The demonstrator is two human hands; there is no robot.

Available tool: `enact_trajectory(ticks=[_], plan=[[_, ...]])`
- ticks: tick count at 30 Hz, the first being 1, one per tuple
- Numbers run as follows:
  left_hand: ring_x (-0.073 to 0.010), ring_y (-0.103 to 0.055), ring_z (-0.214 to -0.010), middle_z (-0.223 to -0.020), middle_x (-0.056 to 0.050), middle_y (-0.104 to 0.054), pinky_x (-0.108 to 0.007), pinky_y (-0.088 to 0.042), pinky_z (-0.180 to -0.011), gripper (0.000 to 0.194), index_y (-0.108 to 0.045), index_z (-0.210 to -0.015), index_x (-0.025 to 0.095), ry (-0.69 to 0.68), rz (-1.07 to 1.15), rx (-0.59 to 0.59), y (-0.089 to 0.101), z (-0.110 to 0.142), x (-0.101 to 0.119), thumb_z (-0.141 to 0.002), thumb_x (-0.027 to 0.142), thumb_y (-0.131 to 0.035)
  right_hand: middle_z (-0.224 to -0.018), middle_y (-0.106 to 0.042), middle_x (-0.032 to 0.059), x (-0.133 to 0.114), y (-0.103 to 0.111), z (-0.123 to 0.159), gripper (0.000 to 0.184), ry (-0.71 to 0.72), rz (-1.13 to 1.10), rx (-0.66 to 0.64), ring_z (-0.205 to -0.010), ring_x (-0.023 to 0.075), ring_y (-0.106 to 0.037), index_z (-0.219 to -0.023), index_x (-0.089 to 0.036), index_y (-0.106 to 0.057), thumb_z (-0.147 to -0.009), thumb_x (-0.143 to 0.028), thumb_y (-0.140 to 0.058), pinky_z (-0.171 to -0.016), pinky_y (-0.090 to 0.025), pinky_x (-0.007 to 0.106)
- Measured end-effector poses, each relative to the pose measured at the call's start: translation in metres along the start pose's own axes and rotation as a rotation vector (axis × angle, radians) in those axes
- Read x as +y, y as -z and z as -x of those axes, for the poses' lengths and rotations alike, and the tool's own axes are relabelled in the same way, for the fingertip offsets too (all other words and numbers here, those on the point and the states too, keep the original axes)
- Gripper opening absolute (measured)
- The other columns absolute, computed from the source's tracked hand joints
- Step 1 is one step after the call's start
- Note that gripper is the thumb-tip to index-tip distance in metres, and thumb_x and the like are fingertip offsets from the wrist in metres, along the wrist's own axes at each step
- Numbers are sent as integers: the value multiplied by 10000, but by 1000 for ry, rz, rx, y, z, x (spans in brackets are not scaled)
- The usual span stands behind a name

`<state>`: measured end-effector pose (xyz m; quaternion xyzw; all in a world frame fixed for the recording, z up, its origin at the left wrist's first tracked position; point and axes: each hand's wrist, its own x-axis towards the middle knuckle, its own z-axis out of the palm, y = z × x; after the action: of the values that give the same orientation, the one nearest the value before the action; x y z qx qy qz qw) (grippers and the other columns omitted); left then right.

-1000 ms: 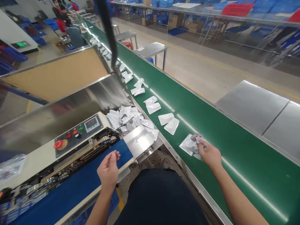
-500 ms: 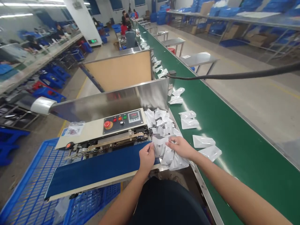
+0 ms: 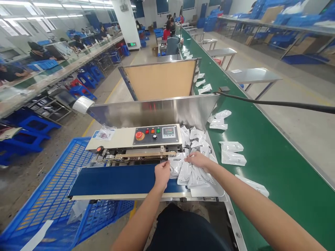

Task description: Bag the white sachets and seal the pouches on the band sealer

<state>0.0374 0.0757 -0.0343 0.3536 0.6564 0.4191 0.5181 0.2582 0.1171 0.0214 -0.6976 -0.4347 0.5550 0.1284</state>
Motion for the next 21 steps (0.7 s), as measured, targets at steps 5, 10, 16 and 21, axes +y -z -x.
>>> enact_trajectory(ticks=[5, 10, 16, 21], plan=[[-311, -753, -1049, -1106, -164, -809, -403, -601, -935, 509, -834, -1086, 171, -281, -92, 256, 52, 30, -5, -930, 635, -694, -1127, -807, 105, 2, -12, 18, 449, 193, 27, 48, -1127, 329, -702, -942, -215, -804, -832, -648, -763, -970, -520, 400], [-285, -755, -963, -1074, -137, -816, -399, -617, -902, 529, -821, -1214, 178, -374, -81, -164, 34, 70, 0, -952, 624, -713, -1099, -827, 89, 5, -19, 50, 454, 411, -38, 86, -1069, 342, -729, -978, -225, -850, -838, -652, -790, -978, -548, 422], [-164, -537, -664, -685, -29, -629, -275, -470, -654, 657, -772, -812, 134, -215, 83, -173, -6, 53, 7, -950, 760, -626, -1030, -809, 73, 23, -15, 58, 620, 296, -238, 111, -782, 218, -676, -1190, -194, -827, -767, -646, -859, -772, -565, 347], [-134, -406, -615, -585, 24, -445, -254, -368, -589, 595, -650, -614, 170, -222, 21, -179, -18, 38, 3, -942, 667, -660, -667, -695, 12, 46, -11, 52, 457, 237, -207, 171, -590, 172, -573, -774, -213, -715, -746, -648, -850, -605, -475, 300]])
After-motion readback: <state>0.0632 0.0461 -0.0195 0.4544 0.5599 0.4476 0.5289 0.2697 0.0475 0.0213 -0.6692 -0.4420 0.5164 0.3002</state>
